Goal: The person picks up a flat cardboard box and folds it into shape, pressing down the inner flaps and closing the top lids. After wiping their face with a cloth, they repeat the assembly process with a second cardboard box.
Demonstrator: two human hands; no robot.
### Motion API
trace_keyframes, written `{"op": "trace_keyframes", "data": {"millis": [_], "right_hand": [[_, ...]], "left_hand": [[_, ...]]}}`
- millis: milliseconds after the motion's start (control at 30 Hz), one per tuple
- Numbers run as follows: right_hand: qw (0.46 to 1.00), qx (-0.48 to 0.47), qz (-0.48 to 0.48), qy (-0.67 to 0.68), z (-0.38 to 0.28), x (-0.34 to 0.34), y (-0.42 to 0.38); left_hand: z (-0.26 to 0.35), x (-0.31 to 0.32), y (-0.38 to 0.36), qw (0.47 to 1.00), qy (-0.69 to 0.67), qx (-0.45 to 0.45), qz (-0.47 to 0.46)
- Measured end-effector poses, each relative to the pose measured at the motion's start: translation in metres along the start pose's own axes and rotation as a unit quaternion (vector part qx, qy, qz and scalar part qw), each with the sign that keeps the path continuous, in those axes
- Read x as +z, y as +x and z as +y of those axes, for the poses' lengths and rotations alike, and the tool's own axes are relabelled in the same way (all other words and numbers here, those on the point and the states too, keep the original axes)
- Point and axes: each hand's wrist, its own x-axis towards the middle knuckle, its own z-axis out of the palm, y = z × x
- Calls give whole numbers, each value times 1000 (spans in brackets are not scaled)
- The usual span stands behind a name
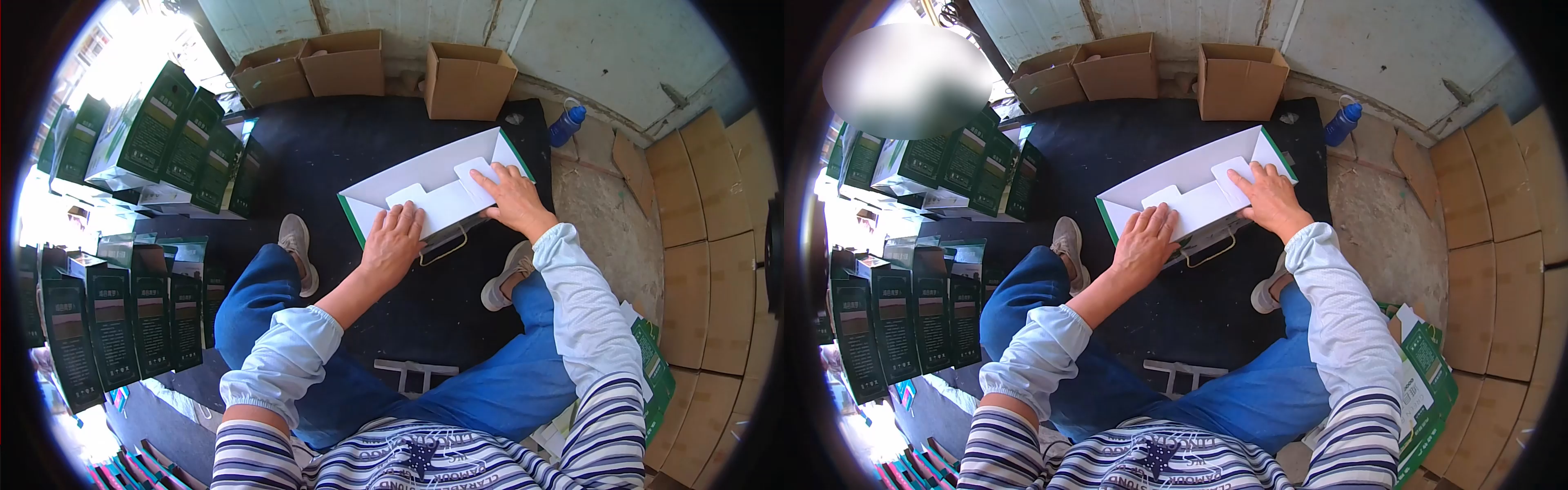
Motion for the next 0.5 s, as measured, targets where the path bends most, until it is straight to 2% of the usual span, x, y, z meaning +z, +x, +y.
{"op": "trace_keyframes", "data": {"millis": [200,433,500], "right_hand": [[997,-3,-71,11,2,3,6],[996,-13,-90,13,4,6,9],[997,-7,-75,16,1,4,7]], "left_hand": [[-2,0,7,996,-74,-10,-42],[-6,0,8,990,-114,-21,-77],[-4,0,8,994,-100,-13,-51]]}}
